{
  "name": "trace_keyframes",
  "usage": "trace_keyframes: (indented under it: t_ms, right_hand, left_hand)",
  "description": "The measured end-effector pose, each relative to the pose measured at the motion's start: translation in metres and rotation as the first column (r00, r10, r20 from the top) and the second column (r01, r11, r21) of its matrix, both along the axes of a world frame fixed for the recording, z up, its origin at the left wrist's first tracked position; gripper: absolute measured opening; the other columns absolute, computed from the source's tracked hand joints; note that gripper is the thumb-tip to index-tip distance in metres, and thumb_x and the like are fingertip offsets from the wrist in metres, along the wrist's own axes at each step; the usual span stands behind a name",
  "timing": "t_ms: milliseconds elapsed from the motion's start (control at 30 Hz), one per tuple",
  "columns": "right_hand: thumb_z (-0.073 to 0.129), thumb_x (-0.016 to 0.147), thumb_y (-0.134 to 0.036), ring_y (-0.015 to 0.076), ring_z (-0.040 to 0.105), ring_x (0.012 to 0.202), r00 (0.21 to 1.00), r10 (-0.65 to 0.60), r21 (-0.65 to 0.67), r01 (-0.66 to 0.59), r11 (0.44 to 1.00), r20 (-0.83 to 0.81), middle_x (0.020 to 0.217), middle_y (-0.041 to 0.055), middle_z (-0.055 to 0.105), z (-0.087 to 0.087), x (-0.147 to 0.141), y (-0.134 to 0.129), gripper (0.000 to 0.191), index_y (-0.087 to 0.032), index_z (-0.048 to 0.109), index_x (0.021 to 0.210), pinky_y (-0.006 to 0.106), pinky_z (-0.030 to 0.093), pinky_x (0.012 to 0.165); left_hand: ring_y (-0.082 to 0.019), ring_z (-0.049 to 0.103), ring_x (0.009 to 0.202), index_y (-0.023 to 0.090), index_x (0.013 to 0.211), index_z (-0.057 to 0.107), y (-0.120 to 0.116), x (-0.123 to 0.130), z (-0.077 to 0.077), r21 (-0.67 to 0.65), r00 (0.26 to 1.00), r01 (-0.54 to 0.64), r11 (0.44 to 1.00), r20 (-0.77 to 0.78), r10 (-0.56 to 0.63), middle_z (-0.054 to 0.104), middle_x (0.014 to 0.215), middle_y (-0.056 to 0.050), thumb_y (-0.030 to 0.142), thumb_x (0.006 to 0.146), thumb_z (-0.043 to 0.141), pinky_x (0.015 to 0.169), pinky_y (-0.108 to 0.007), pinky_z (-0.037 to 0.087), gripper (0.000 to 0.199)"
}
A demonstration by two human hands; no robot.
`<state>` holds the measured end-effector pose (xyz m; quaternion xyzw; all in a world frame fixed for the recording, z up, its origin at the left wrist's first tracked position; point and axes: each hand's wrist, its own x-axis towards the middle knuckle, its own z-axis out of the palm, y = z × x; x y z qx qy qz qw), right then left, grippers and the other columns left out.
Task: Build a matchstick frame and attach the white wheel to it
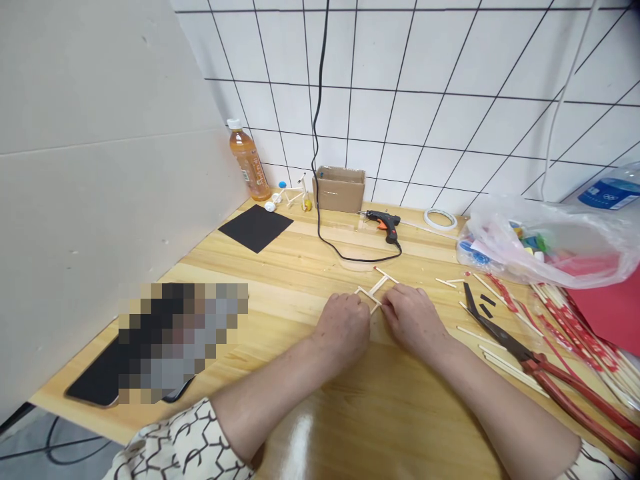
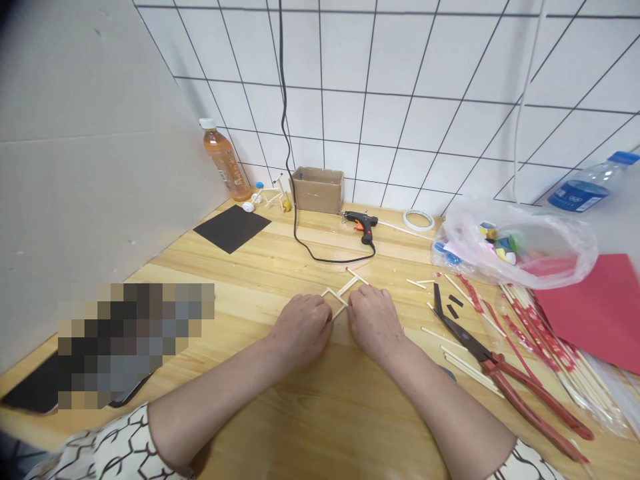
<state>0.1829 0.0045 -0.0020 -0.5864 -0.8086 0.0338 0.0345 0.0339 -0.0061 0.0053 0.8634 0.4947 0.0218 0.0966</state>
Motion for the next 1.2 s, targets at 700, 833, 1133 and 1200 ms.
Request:
trace_keyframes:
  t_ms: [700, 833, 1133, 1200]
  right_hand:
    - [0.046, 0.086, -0.014, 0.0205, 0.057, 0.085, 0.999, 0.023, -0.006, -0.023, 1.000, -0.025, 0.084, 0.0073, 0.064, -0.0028, 0.0022, 0.0026, 0.019, -0.016, 0.060, 0.074, 0.028, 0.032, 0.070]
    - [0.047, 0.085, -0.013, 0.0206, 0.057, 0.083, 0.999, 0.023, -0.003, -0.023, 1.000, -0.027, 0.083, 0.0076, 0.064, -0.0026, 0.0022, 0.0040, 0.018, -0.016, 0.061, 0.074, 0.028, 0.033, 0.069]
    - [0.048, 0.085, -0.015, 0.0221, 0.057, 0.081, 0.999, 0.038, 0.014, -0.037, 0.999, -0.026, 0.082, 0.0077, 0.064, -0.0063, 0.0044, 0.0078, 0.017, -0.016, 0.060, 0.074, 0.030, 0.034, 0.070]
    - [0.048, 0.085, -0.015, 0.0226, 0.057, 0.081, 0.999, 0.044, 0.018, -0.044, 0.999, -0.027, 0.082, 0.0077, 0.064, -0.0068, 0.0047, 0.0083, 0.017, -0.016, 0.060, 0.074, 0.030, 0.034, 0.070]
  left_hand:
    - [-0.026, 0.061, 0.083, 0.011, 0.079, 0.062, -0.0037, 0.0044, 0.0027, 0.004, 1.000, -0.010, 1.000, -0.002, 0.010, 0.065, 0.083, -0.012, 0.016, 0.083, 0.041, 0.073, -0.037, 0.046, 0.022]
    - [-0.026, 0.061, 0.083, 0.011, 0.079, 0.061, -0.0042, 0.0051, 0.0037, 0.001, 1.000, -0.003, 1.000, -0.006, 0.003, 0.065, 0.084, -0.012, 0.016, 0.082, 0.041, 0.073, -0.038, 0.047, 0.021]
    - [-0.026, 0.060, 0.087, 0.010, 0.081, 0.062, -0.0043, 0.0065, 0.0074, -0.030, 1.000, 0.004, 1.000, 0.006, -0.004, 0.065, 0.087, -0.013, 0.014, 0.082, 0.042, 0.074, -0.039, 0.047, 0.020]
    - [-0.026, 0.060, 0.087, 0.010, 0.083, 0.062, -0.0038, 0.0069, 0.0087, -0.037, 1.000, 0.004, 0.999, 0.004, -0.003, 0.065, 0.088, -0.013, 0.015, 0.082, 0.043, 0.075, -0.039, 0.047, 0.020]
